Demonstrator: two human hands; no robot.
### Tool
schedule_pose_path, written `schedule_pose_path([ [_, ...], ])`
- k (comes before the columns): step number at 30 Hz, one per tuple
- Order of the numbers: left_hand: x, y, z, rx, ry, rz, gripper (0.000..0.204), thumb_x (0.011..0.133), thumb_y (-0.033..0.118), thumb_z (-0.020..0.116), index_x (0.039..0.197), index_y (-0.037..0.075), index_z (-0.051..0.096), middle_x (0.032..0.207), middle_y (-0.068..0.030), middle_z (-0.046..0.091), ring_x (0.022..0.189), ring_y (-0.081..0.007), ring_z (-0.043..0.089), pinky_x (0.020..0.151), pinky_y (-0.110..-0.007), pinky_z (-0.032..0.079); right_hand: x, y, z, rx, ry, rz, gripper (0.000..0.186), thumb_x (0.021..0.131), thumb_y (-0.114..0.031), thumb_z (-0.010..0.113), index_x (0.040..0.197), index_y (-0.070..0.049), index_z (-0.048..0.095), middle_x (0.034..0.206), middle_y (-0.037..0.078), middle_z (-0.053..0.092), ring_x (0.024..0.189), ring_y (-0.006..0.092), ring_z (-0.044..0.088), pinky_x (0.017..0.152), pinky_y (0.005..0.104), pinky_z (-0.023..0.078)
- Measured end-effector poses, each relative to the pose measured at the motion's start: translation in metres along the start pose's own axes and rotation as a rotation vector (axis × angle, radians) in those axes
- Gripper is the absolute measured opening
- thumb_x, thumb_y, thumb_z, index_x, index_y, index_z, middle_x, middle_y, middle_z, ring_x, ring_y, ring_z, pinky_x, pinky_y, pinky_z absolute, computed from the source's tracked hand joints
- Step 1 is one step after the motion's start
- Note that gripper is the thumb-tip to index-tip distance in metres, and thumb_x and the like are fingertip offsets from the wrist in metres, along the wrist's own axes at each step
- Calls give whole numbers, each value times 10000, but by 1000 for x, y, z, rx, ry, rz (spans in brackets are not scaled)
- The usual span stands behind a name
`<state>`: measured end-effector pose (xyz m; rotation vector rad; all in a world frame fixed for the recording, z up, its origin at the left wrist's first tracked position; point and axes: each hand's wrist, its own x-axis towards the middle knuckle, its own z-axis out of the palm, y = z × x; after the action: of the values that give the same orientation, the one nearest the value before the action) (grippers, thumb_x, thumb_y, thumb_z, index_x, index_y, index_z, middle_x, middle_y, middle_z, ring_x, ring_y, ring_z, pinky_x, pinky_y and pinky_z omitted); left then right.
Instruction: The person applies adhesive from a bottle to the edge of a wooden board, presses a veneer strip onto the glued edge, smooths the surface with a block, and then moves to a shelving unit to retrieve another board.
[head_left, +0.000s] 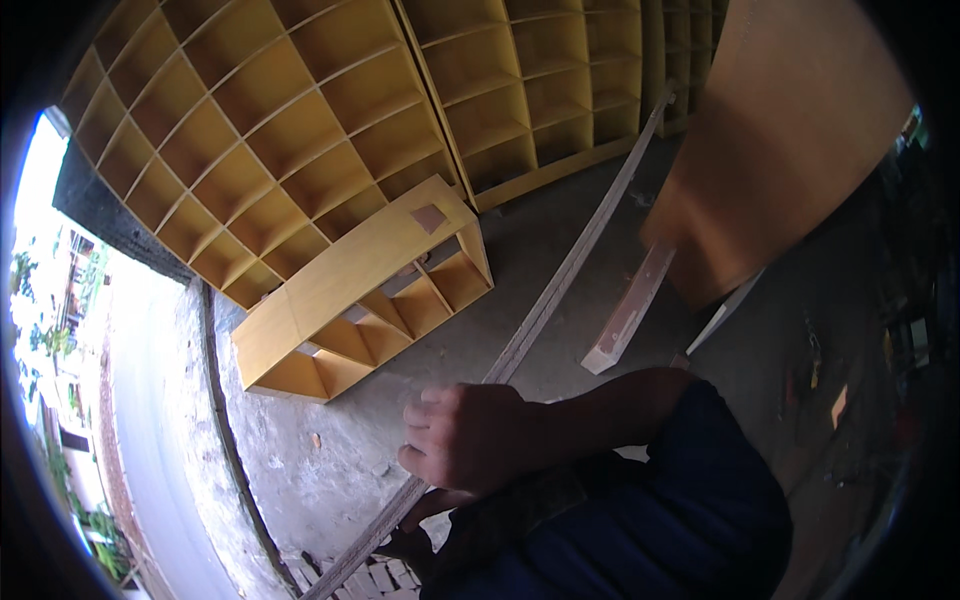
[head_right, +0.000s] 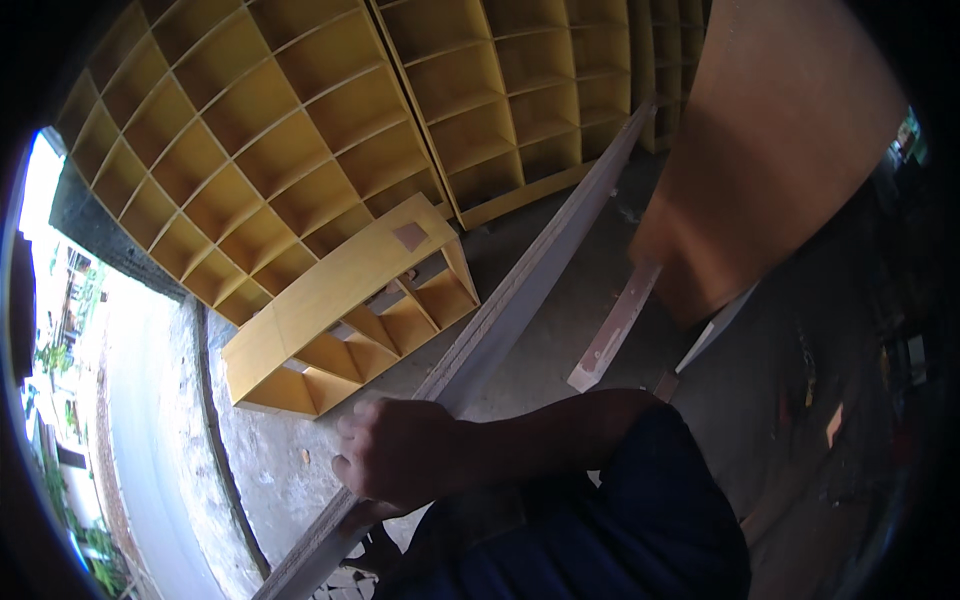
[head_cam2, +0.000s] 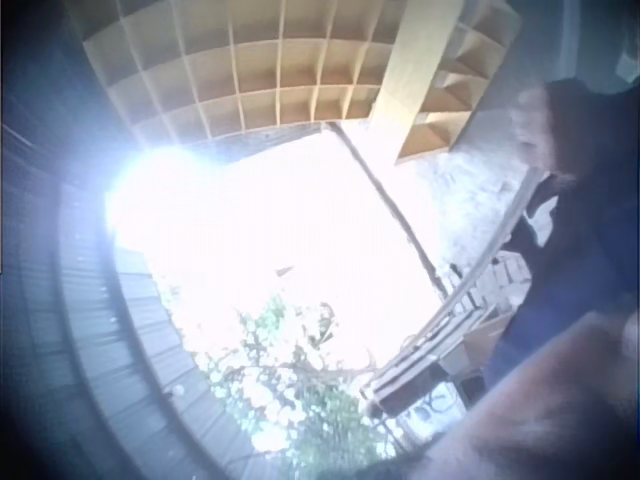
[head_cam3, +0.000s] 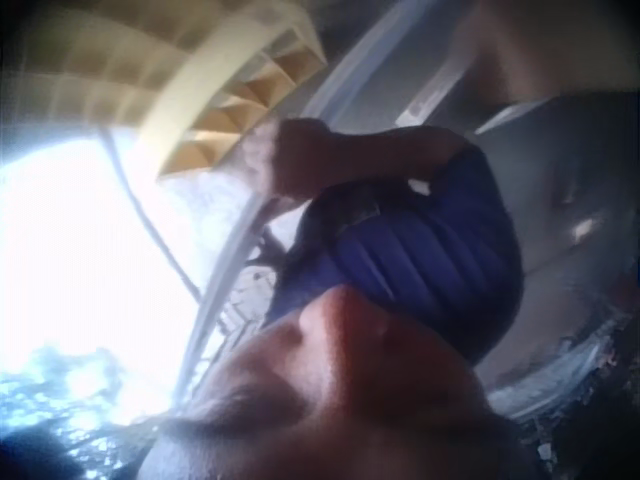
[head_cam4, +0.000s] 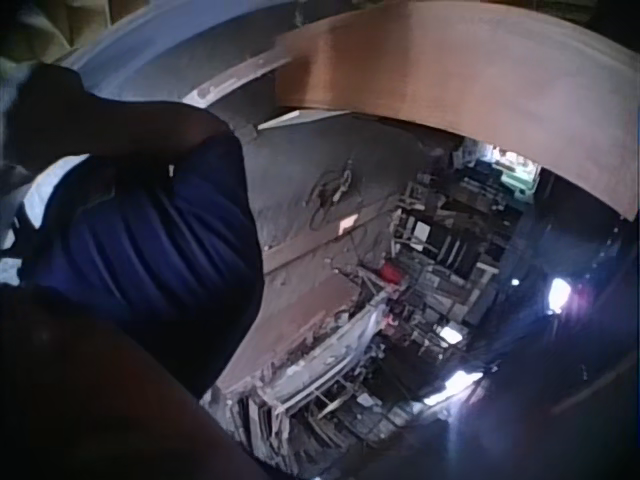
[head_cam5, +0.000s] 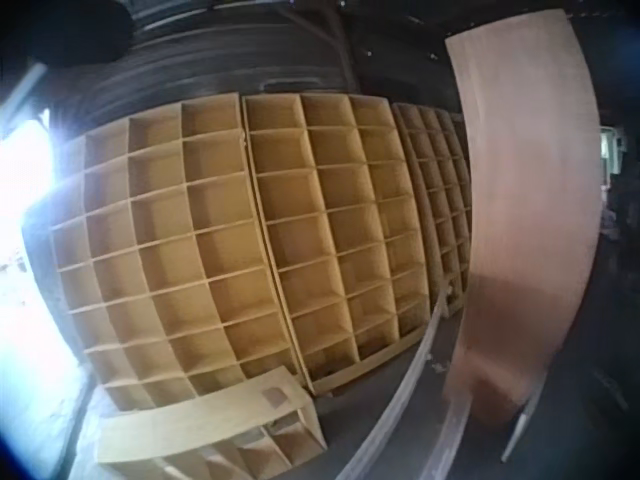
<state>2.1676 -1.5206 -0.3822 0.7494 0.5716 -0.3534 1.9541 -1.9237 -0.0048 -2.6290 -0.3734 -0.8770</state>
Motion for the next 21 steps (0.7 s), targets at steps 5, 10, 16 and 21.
schedule_pose_path([
  [5, -66, -58, -25, -47, 37, 17, 1260, 818, 955, 528, 1683, 86, 237, 1637, -252, 336, 1467, -505, 435, 1198, -662, 412, -41, -14, -25, 113, -24, -94, 617, 938, -623, 667, 707, -58, 583, 691, 53, 559, 729, 230, 614, 653, 369, 494],
  [10, -132, -115, -48, -69, 82, 26, 1283, 803, 969, 523, 1684, 81, 232, 1642, -252, 328, 1471, -505, 429, 1200, -661, 410, -85, -25, -54, 192, -116, -199, 535, 955, -526, 645, 740, -37, 638, 690, 54, 584, 721, 222, 613, 641, 363, 495],
  [16, -209, -155, -89, -122, 143, 68, 1312, 786, 985, 517, 1685, 75, 226, 1649, -252, 319, 1476, -505, 423, 1202, -660, 408, -121, -39, -61, 208, -153, -344, 580, 982, -552, 592, 730, -32, 652, 682, 56, 600, 734, 230, 621, 642, 362, 504],
  [21, -272, -186, -140, -218, 186, 109, 1335, 772, 999, 512, 1686, 70, 221, 1654, -252, 312, 1480, -505, 418, 1204, -659, 406, -132, -63, -69, 365, -275, -443, 668, 1038, -600, 528, 712, -29, 647, 682, 77, 617, 745, 240, 637, 654, 364, 512],
])
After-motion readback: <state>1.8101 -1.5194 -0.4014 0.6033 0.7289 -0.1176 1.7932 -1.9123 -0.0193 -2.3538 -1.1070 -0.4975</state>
